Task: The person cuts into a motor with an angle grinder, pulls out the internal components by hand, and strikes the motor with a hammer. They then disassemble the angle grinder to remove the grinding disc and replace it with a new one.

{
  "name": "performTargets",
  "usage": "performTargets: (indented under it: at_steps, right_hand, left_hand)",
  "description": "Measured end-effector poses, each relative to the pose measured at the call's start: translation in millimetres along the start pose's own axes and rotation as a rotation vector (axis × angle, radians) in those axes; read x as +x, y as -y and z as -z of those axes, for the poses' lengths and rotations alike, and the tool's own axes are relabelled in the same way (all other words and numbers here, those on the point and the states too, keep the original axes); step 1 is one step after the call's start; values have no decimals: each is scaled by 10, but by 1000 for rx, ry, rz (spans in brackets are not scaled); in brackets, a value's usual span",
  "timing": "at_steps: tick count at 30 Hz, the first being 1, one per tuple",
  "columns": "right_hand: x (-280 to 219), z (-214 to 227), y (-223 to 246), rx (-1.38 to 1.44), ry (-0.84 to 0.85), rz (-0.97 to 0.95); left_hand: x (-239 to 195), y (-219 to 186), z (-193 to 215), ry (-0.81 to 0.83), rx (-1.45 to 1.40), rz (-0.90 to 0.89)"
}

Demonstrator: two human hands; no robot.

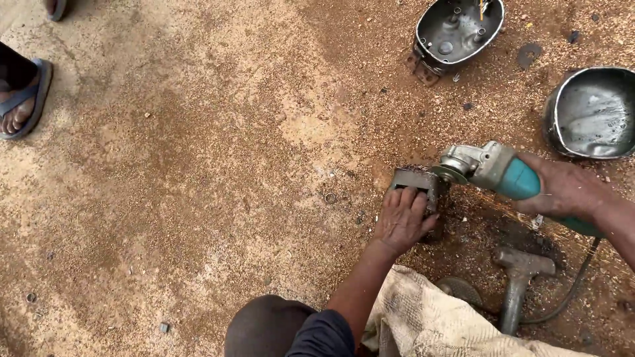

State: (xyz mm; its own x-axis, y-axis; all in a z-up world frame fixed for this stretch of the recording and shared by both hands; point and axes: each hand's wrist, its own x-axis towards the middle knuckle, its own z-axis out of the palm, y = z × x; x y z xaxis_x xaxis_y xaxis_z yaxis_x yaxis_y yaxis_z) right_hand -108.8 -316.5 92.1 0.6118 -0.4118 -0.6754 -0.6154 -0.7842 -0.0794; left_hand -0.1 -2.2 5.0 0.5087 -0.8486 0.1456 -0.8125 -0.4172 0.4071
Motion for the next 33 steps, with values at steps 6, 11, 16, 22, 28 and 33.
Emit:
performTargets:
  at_steps: [6,11,16,22,28,33]
  right_hand:
    - [-111,93,150,35,-23,6]
    - [-260,196,237,205,-24,10]
    - [-160,71,17,195,-116,-49]
    - [-244,98,15,189,-142,-43]
    - [-500,210,178,473,-140,112]
    - [-309,21,-45,376,-152,192]
  left_hand:
    - [-4,5,36,-1,-21,-4]
    - [11,-3,145,52,-40,17]
    - [64,-51,301,130,-74,38]
    - [139,-153,719,-138,-142,36]
    - [-35,-1276,2655,-1004,-407,-169]
    - [71,-1303,2610,-1151,-543,-223]
